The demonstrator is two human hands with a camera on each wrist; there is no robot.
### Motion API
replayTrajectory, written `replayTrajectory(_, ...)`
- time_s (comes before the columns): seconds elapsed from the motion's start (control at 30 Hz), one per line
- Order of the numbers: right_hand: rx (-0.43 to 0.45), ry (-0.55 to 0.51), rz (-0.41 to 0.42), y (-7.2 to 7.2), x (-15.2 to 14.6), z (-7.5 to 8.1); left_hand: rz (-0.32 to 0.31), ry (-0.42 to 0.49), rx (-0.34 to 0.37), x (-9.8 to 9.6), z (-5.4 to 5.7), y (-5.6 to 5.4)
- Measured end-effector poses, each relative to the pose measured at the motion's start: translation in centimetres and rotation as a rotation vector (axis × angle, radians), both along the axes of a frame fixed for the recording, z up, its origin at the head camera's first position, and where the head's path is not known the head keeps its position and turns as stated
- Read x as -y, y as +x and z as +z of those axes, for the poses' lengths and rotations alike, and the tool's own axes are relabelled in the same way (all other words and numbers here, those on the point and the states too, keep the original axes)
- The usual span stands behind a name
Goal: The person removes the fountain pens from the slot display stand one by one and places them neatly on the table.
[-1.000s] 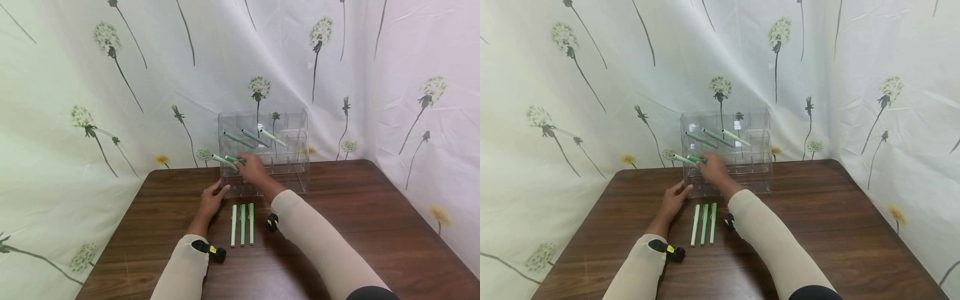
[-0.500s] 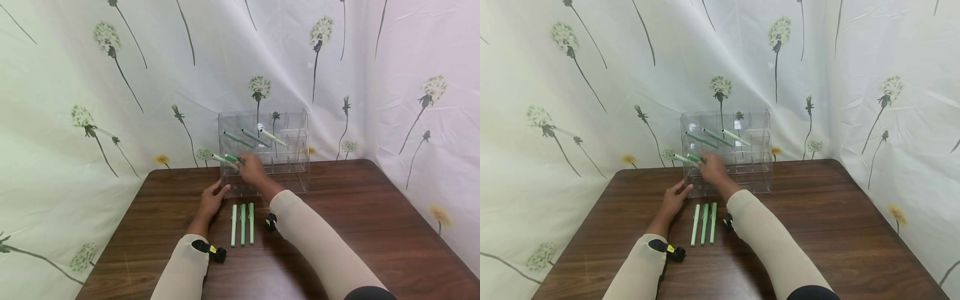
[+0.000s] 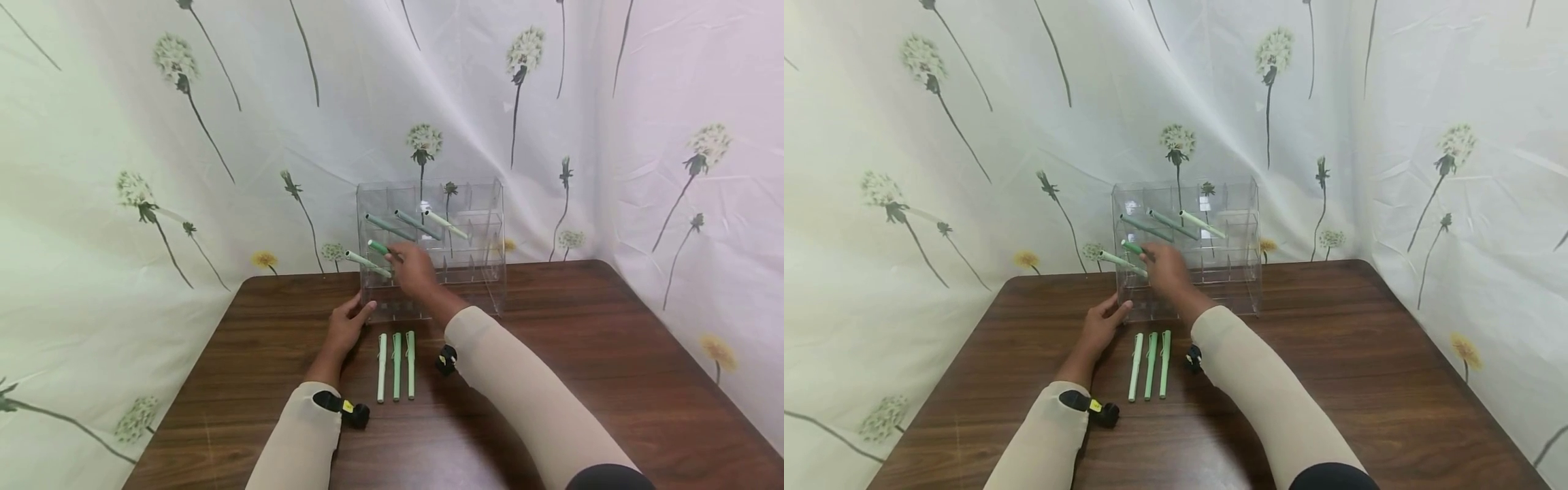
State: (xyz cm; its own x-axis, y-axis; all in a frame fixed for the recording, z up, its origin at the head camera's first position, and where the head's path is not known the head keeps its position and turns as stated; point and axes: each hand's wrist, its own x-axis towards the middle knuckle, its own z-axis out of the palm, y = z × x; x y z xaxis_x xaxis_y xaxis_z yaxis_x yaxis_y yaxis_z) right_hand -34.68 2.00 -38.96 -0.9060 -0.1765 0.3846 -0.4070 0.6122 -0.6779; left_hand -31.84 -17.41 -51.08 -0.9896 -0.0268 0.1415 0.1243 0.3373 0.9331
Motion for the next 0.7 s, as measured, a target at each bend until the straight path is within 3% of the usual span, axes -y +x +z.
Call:
replayTrajectory(0.47, -0.182, -0.025, 0.035, 0.3, -0.7, 2.4, -0.003, -0.047, -0.01, 0.2, 0.3, 0.1)
replayTrajectory(0.7, -0.187, -0.094, 0.072, 1.0, -1.3, 2.7, 0.01, -0.053, -0.006, 0.2, 0.2, 0.0)
